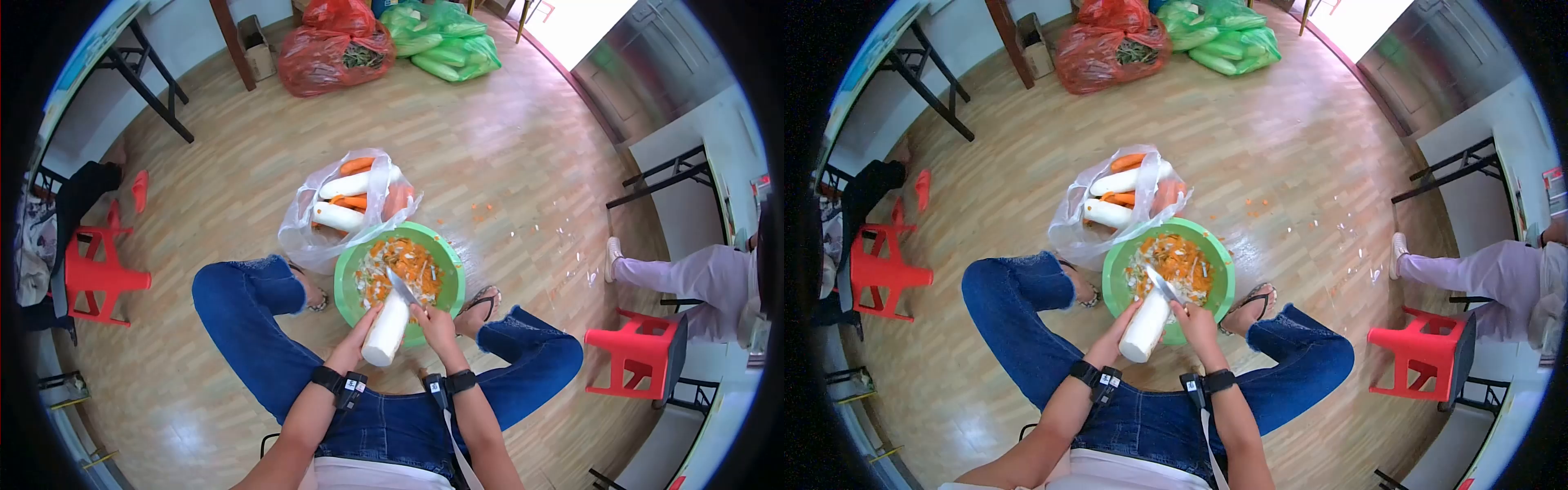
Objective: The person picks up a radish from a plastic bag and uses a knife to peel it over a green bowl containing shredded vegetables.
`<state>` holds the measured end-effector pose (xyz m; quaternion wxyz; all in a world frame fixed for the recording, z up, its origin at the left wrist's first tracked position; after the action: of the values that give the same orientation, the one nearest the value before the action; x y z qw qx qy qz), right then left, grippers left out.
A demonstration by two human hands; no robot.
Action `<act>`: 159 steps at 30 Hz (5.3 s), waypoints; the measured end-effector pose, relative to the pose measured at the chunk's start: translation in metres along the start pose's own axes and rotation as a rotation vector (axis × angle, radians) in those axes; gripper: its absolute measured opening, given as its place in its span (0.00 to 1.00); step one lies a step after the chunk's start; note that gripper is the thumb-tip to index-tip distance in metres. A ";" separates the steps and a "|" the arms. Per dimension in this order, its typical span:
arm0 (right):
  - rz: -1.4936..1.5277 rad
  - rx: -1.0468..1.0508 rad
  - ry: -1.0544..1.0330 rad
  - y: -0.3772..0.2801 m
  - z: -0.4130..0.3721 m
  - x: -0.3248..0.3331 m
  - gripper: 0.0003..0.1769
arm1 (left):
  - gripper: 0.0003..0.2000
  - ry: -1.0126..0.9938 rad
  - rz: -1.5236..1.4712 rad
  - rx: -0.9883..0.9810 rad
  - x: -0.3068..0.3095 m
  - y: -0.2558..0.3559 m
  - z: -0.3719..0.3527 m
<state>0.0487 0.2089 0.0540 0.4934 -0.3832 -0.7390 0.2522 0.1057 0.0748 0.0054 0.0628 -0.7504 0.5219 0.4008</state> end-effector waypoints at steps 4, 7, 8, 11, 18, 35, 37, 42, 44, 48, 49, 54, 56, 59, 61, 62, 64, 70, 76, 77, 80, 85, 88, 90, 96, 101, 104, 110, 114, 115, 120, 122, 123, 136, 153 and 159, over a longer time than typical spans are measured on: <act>0.053 0.118 -0.140 -0.024 -0.027 -0.013 0.25 | 0.26 0.005 -0.114 -0.033 0.007 -0.001 0.009; 0.107 0.093 -0.076 -0.025 -0.027 -0.009 0.25 | 0.25 0.036 -0.117 -0.039 0.008 0.000 0.010; 0.012 0.102 0.002 -0.022 -0.018 -0.003 0.25 | 0.25 -0.024 -0.072 -0.012 0.006 -0.004 0.010; -0.071 0.063 0.097 0.003 0.007 0.005 0.25 | 0.26 -0.100 -0.043 0.010 -0.009 -0.004 0.002; 0.070 0.061 -0.097 -0.011 -0.015 -0.005 0.25 | 0.27 -0.067 -0.108 -0.012 0.004 -0.004 0.012; 0.021 0.100 0.039 -0.020 -0.021 0.009 0.25 | 0.27 -0.106 -0.040 0.018 -0.008 -0.003 0.006; -0.071 0.131 0.181 -0.013 -0.016 0.016 0.25 | 0.26 -0.071 -0.010 0.023 -0.014 -0.001 -0.001; -0.137 0.075 0.261 0.011 0.003 0.027 0.25 | 0.26 -0.118 0.015 -0.006 -0.019 0.001 -0.003; -0.105 0.040 0.256 0.013 0.001 0.026 0.26 | 0.25 -0.075 0.011 -0.012 -0.010 -0.001 0.001; -0.167 0.113 0.166 -0.019 -0.016 0.023 0.25 | 0.22 0.064 0.146 -0.015 0.006 -0.002 0.008; -0.237 0.165 0.065 -0.025 -0.018 0.014 0.25 | 0.22 0.062 0.147 -0.012 0.007 -0.004 0.010; -0.282 0.157 0.160 -0.010 -0.004 0.015 0.24 | 0.21 0.143 0.342 0.047 0.002 -0.003 0.000; -0.297 0.129 0.210 0.005 0.005 0.019 0.24 | 0.21 0.125 0.362 0.056 0.001 -0.007 0.003; -0.228 0.079 0.252 0.019 0.008 0.020 0.25 | 0.21 0.139 0.404 0.070 -0.006 0.002 -0.007; -0.161 0.044 0.253 0.004 -0.002 0.028 0.25 | 0.21 0.147 0.427 0.083 -0.007 -0.001 -0.007; -0.165 0.041 0.255 -0.002 -0.008 0.030 0.25 | 0.21 0.152 0.420 0.063 -0.002 -0.002 -0.002; -0.236 0.114 0.063 -0.017 -0.014 0.012 0.25 | 0.21 0.156 0.415 0.045 0.005 -0.004 0.004; -0.309 0.039 0.197 0.020 0.008 0.017 0.23 | 0.18 0.133 0.530 0.008 -0.001 -0.003 0.002; -0.120 0.020 0.125 0.008 -0.005 0.013 0.24 | 0.20 0.156 0.408 0.011 -0.002 0.002 0.000; -0.121 0.018 0.125 0.005 -0.009 0.012 0.24 | 0.19 0.167 0.426 -0.011 0.004 0.001 0.004; -0.187 0.053 0.023 -0.001 -0.014 -0.002 0.22 | 0.19 0.181 0.475 -0.038 0.014 0.000 0.009; -0.154 0.020 0.240 0.034 0.006 0.014 0.25 | 0.20 0.117 0.484 -0.044 0.003 -0.001 0.007; -0.100 -0.097 0.180 0.048 0.010 0.011 0.25 | 0.20 0.105 0.446 -0.002 0.004 -0.005 0.006; 0.004 -0.029 0.162 0.019 -0.002 0.015 0.24 | 0.21 0.094 0.341 -0.003 0.009 -0.008 0.011; 0.051 0.134 0.051 -0.005 -0.014 -0.010 0.22 | 0.24 0.020 0.056 -0.008 0.005 0.001 0.006; -0.002 0.042 0.197 0.022 0.008 0.014 0.25 | 0.26 -0.110 -0.032 -0.031 -0.011 0.007 -0.002; 0.124 0.040 0.196 0.022 0.005 0.010 0.25 | 0.27 -0.109 -0.033 -0.064 -0.010 0.009 0.002; 0.046 0.127 0.090 -0.015 -0.022 -0.002 0.24 | 0.28 0.012 -0.041 -0.016 0.000 0.004 0.005; -0.058 0.101 0.222 0.008 -0.004 0.004 0.24 | 0.28 -0.113 -0.113 0.029 -0.009 0.002 0.001; -0.054 0.102 0.224 0.012 0.001 0.006 0.24 | 0.28 -0.112 -0.109 0.028 -0.012 0.003 0.000; 0.124 0.037 0.270 0.012 -0.001 0.015 0.23 | 0.29 -0.107 -0.118 -0.012 -0.016 0.010 -0.004; 0.094 0.097 0.210 -0.004 -0.011 0.011 0.23 | 0.29 -0.131 -0.134 -0.024 -0.015 0.010 -0.001; 0.069 0.156 0.154 -0.012 -0.015 0.004 0.23 | 0.29 -0.155 -0.143 -0.033 -0.017 0.012 0.000; 0.028 -0.019 0.232 0.038 0.011 0.001 0.27 | 0.28 -0.166 -0.087 -0.015 -0.027 0.012 -0.010; 0.079 0.081 0.284 0.048 0.014 0.003 0.24 | 0.27 -0.313 -0.003 0.038 -0.051 0.007 -0.023; 0.299 0.026 0.238 0.027 0.001 0.015 0.26 | 0.27 -0.033 -0.020 0.045 -0.019 0.004 -0.008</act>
<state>0.0532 0.2366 0.0408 0.5393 -0.5093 -0.6070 0.2852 0.1045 0.0827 0.0249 0.0924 -0.7473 0.5222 0.4005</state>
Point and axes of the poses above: each hand's wrist, its own z-axis towards the middle knuckle, its own x-axis out of the back of the hand, y = z × x, the point moved 8 cm from there along z, towards the middle knuckle, and after that the axes turned 11 degrees about z, right-handed, at the moved point
